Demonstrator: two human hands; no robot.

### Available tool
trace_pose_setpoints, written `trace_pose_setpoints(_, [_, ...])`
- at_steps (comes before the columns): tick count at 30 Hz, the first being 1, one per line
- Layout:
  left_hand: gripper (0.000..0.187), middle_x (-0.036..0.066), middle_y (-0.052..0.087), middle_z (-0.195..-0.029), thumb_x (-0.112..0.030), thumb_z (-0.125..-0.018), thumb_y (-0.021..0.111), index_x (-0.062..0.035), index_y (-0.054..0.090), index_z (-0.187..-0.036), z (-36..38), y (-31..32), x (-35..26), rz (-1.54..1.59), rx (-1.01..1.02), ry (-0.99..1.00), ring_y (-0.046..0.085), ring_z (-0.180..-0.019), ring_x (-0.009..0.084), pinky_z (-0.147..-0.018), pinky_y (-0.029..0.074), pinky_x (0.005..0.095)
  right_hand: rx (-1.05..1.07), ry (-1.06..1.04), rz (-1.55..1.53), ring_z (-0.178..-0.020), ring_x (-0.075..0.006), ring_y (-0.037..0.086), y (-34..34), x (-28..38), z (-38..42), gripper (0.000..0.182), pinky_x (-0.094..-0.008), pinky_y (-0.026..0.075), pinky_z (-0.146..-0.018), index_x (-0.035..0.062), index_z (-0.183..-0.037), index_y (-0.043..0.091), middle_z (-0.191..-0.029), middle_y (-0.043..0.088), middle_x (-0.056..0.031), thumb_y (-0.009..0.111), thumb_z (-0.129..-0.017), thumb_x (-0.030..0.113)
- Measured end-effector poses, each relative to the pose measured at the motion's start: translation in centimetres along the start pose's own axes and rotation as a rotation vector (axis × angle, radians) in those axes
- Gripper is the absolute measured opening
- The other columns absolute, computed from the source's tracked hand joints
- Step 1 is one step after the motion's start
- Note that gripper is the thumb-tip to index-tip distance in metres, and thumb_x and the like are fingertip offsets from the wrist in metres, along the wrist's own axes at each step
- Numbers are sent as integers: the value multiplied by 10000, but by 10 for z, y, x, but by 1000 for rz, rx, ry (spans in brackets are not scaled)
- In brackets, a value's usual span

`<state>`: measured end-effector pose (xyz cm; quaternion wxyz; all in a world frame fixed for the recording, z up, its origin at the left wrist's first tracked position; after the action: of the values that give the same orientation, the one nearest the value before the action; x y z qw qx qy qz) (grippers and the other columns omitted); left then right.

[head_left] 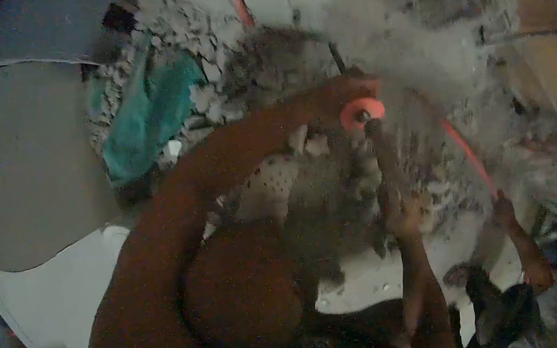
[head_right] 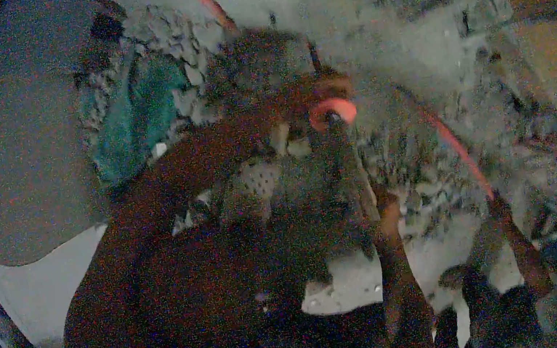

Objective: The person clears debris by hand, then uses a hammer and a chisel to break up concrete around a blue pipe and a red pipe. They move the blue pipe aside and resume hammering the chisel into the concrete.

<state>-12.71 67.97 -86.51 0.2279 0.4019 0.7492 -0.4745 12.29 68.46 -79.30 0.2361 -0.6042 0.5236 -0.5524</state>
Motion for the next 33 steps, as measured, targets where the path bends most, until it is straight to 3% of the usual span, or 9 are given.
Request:
trace_pose_setpoints(3, [592,104,617,-1094,-262,-750,807,-41,563,-1242,-3,-10,-11,327,117,-73,598,-1015,251,-873,484,402,15,475,108,-995,-339,627,-35,34,-35,350,-438,498,-838,93,-1211,649,-1068,675,-151,640,-910,271])
trace_pose_setpoints(9, [294,51,591,-954,-223,-700,803,-119,640,-921,-15,-36,-36,303,-170,-95,577,-899,276,-866,436,429,554,665,28,-877,-233,651,10,-20,6,332,-357,510,-751,23,-1120,675,-971,685,-121,601,-959,304])
trace_pose_setpoints(12, [299,51,597,-971,-217,-695,813,-122,644,-922,-22,-25,-27,-271,-17,27,587,-923,291,-876,441,438,377,751,-320,-886,-252,656,2,-19,-6,454,-399,525,-741,54,-1206,625,-1018,697,-98,598,-952,429])
trace_pose_setpoints(15, [373,67,602,-1037,-249,-691,830,-125,646,-991,-15,-26,-20,306,-103,-165,598,-976,297,-893,449,439,307,855,-543,-892,-266,660,-23,11,-6,540,-428,536,-734,74,-1264,592,-1050,705,-82,596,-948,512])
trace_pose_setpoints(19, [417,72,597,-1090,-258,-716,822,-137,647,-1075,-21,-44,-31,41,-288,66,599,-998,276,-912,450,417,829,885,112,-733,-177,638,-63,51,-54,478,-364,500,-635,80,-1190,612,-932,694,-47,602,-957,498])
trace_pose_setpoints(23, [370,85,608,-1054,-235,-735,802,-126,646,-1052,-16,-10,-18,238,-153,-94,600,-987,273,-900,452,410,468,975,-387,-740,-208,634,41,-36,22,329,-347,503,-640,39,-1161,600,-875,668,-87,636,-927,267])
trace_pose_setpoints(26, [359,97,621,-1021,-217,-743,801,-91,639,-1037,-25,-2,-10,157,-81,-129,609,-983,281,-882,464,411,12,333,-83,-709,-208,620,1,-17,38,274,-338,495,-620,40,-1099,611,-815,630,-74,601,-956,273])
trace_pose_setpoints(29, [400,91,634,-1026,-215,-725,822,-82,638,-1053,-18,-30,-19,166,-154,-71,623,-970,276,-859,484,414,27,484,-640,-763,-243,650,-46,28,-11,359,-357,512,-648,30,-1100,629,-858,644,-81,577,-968,360])
trace_pose_setpoints(33, [404,83,641,-1034,-211,-717,833,-86,643,-1051,-15,-48,-17,274,-379,-67,636,-938,276,-828,496,420,747,782,29,-913,-239,672,-21,17,-20,431,-438,525,-729,96,-1276,607,-1100,678,-142,660,-896,294])
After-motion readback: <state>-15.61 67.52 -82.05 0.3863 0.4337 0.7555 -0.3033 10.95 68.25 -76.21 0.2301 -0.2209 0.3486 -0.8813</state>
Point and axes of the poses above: each hand's wrist, its own z-axis away from the middle knuckle, its own y-axis out of the palm, x = y × z, the point moved 8 cm from there along -z, towards the middle knuckle
